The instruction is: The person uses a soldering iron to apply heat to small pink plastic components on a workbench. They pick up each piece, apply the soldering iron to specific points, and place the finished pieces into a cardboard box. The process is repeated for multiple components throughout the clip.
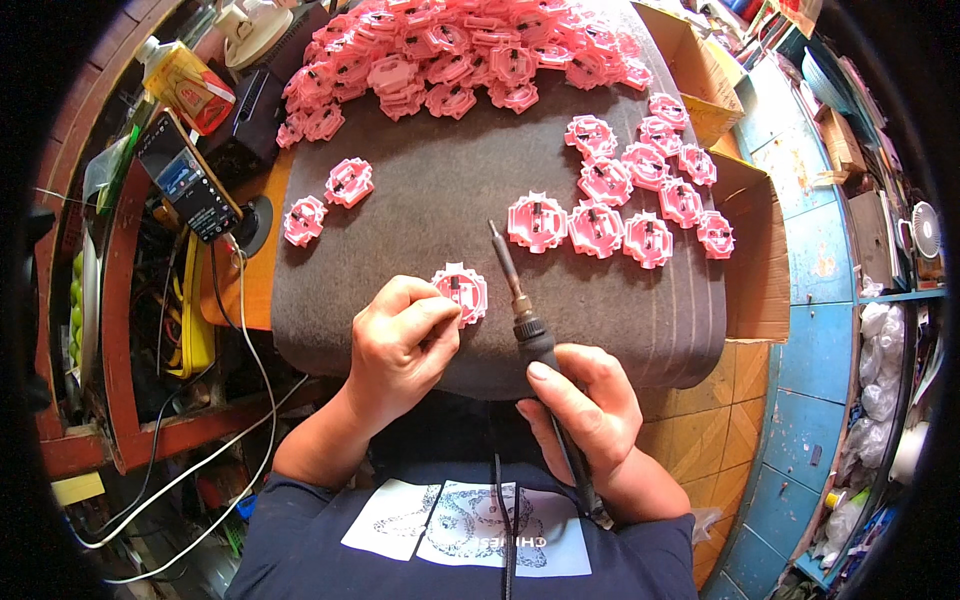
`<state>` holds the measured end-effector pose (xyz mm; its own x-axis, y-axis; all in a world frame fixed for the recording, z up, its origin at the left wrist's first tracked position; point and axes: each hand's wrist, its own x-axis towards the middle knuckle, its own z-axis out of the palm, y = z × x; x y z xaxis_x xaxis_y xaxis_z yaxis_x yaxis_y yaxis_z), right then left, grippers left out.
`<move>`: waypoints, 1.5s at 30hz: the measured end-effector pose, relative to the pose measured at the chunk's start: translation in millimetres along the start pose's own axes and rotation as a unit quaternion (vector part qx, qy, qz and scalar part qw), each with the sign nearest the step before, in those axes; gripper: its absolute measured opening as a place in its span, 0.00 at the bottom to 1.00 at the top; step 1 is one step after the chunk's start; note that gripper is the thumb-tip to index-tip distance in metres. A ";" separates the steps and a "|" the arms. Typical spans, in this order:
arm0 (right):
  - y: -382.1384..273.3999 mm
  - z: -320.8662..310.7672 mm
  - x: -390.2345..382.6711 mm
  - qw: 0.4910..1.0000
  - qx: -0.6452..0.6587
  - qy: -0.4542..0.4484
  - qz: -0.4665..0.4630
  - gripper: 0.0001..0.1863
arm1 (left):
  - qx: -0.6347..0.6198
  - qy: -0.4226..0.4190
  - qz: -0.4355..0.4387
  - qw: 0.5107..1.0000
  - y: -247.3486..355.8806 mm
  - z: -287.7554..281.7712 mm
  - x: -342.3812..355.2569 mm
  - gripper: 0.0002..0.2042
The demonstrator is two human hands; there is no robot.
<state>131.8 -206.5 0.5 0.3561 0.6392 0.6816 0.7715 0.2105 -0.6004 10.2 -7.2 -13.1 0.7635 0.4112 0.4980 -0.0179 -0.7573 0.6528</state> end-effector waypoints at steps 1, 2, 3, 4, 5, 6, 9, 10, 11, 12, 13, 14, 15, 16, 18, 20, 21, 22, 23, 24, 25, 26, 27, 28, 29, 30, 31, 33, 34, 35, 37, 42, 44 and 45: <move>4.0 5.3 -1.7 1.000 0.023 0.008 0.010 0.24 | 0.002 0.003 0.005 1.000 -0.5 -0.3 0.4 0.08; 8.4 9.1 -2.8 0.999 0.047 0.016 0.020 0.24 | 0.001 0.001 -0.002 1.000 -0.5 -0.3 -0.2 0.08; 13.7 10.3 -2.2 0.997 0.070 -0.005 0.026 0.24 | -0.001 -0.002 -0.008 1.000 -0.5 -0.3 -1.4 0.09; 18.1 12.0 0.5 0.997 0.063 -0.022 0.029 0.24 | -0.003 -0.005 -0.014 1.000 -0.8 -0.4 -1.8 0.09; 22.2 13.4 4.6 0.997 0.057 -0.040 0.032 0.24 | -0.004 -0.003 -0.009 1.000 -1.2 0.0 -1.0 0.09; 25.8 16.5 10.7 0.997 0.047 -0.047 0.025 0.24 | -0.003 -0.002 -0.005 1.000 -1.3 0.1 -0.8 0.09; 26.4 28.7 28.0 0.997 0.015 -0.072 0.036 0.26 | -0.005 -0.002 -0.006 1.000 -0.1 0.3 -0.2 0.09; 28.6 33.3 29.0 0.995 0.013 -0.081 0.050 0.28 | -0.007 -0.003 -0.010 1.000 1.2 0.1 0.5 0.09; 31.4 37.5 30.2 0.994 0.011 -0.090 0.064 0.31 | -0.009 -0.004 -0.014 1.000 2.1 -0.4 1.0 0.09; 32.5 40.1 33.4 0.994 0.006 -0.089 0.057 0.32 | -0.006 -0.004 -0.013 1.000 2.3 -0.7 1.1 0.09; 33.7 42.4 36.7 0.995 0.001 -0.089 0.050 0.33 | -0.003 -0.004 -0.012 1.000 2.2 -1.2 1.1 0.09; 34.4 43.6 38.6 0.995 -0.005 -0.088 0.043 0.35 | -0.001 -0.005 -0.011 1.000 2.2 -1.4 1.2 0.09; 34.0 44.1 39.4 0.995 -0.005 -0.093 0.047 0.35 | -0.005 -0.006 -0.015 1.000 2.3 -1.5 0.6 0.09; 32.9 43.9 40.6 0.994 -0.006 -0.097 0.051 0.36 | -0.009 -0.007 -0.019 1.000 2.5 -1.4 -0.1 0.09; 33.1 44.1 40.6 0.993 -0.009 -0.104 0.056 0.37 | -0.011 -0.007 -0.018 1.000 1.8 -1.0 -0.7 0.09; 34.0 44.1 39.1 0.992 -0.014 -0.107 0.058 0.37 | -0.009 -0.004 -0.007 1.000 0.6 -0.2 -0.4 0.10; 34.3 44.5 39.4 0.993 -0.016 -0.106 0.054 0.37 | -0.008 -0.003 -0.009 1.000 0.6 -0.1 -0.5 0.10; 34.5 44.9 39.9 0.993 -0.017 -0.104 0.050 0.37 | -0.008 -0.003 -0.010 1.000 0.7 0.0 -0.7 0.10; 34.7 45.2 40.1 0.994 -0.019 -0.102 0.045 0.37 | -0.007 -0.002 -0.012 1.000 0.9 0.1 -0.9 0.10; 35.0 45.3 39.7 0.994 -0.020 -0.102 0.045 0.37 | -0.007 -0.001 -0.012 1.000 1.1 0.1 -0.7 0.10; 35.5 45.4 38.9 0.994 -0.021 -0.102 0.045 0.37 | -0.007 -0.001 -0.013 1.000 1.5 0.1 -0.5 0.10; 35.9 45.7 38.3 0.994 -0.023 -0.102 0.044 0.37 | -0.008 0.000 -0.014 1.000 1.6 0.2 -0.5 0.09; 36.2 46.0 37.9 0.994 -0.023 -0.101 0.044 0.37 | -0.008 -0.001 -0.014 1.000 1.4 0.2 -0.4 0.09; 36.3 46.3 37.5 0.994 -0.023 -0.099 0.043 0.36 | -0.009 -0.002 -0.013 1.000 1.1 0.2 -0.5 0.09; 36.5 46.6 37.1 0.994 -0.023 -0.098 0.043 0.36 | -0.009 -0.003 -0.012 1.000 0.8 0.2 -0.6 0.09; 36.8 46.7 36.5 0.994 -0.025 -0.097 0.041 0.36 | -0.010 -0.003 -0.013 1.000 0.9 0.0 -0.3 0.09; 37.1 46.9 35.9 0.994 -0.027 -0.096 0.039 0.36 | -0.011 -0.004 -0.014 1.000 1.2 -0.2 0.0 0.09; 37.7 47.4 34.8 0.994 -0.029 -0.094 0.037 0.36 | -0.011 -0.002 -0.014 1.000 1.4 0.0 0.2 0.09; 37.8 47.8 34.2 0.994 -0.029 -0.094 0.037 0.36 | -0.010 -0.001 -0.013 1.000 1.2 0.7 -0.1 0.09; 37.8 48.1 33.6 0.995 -0.029 -0.093 0.037 0.36 | -0.010 0.001 -0.012 1.000 1.1 1.1 -0.3 0.09; 37.6 49.3 32.5 0.995 -0.034 -0.089 0.036 0.36 | -0.010 0.002 -0.011 1.000 0.9 0.9 -0.2 0.09; 35.7 48.8 34.4 0.995 -0.031 -0.081 0.047 0.34 | -0.005 -0.002 -0.011 1.000 0.2 0.2 -0.8 0.09; 36.2 47.8 34.0 0.995 -0.024 -0.083 0.057 0.33 | -0.002 0.000 -0.008 1.000 -0.1 0.1 -0.7 0.09; 36.1 47.8 34.3 0.995 -0.024 -0.080 0.054 0.33 | -0.002 0.001 -0.007 1.000 -0.1 0.4 -0.5 0.09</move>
<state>146.6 -141.6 -17.8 0.3519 0.7667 0.5370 0.7589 0.1021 -0.6431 10.1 -7.5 -13.6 0.7622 0.4228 0.4902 -0.0095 -0.7499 0.6615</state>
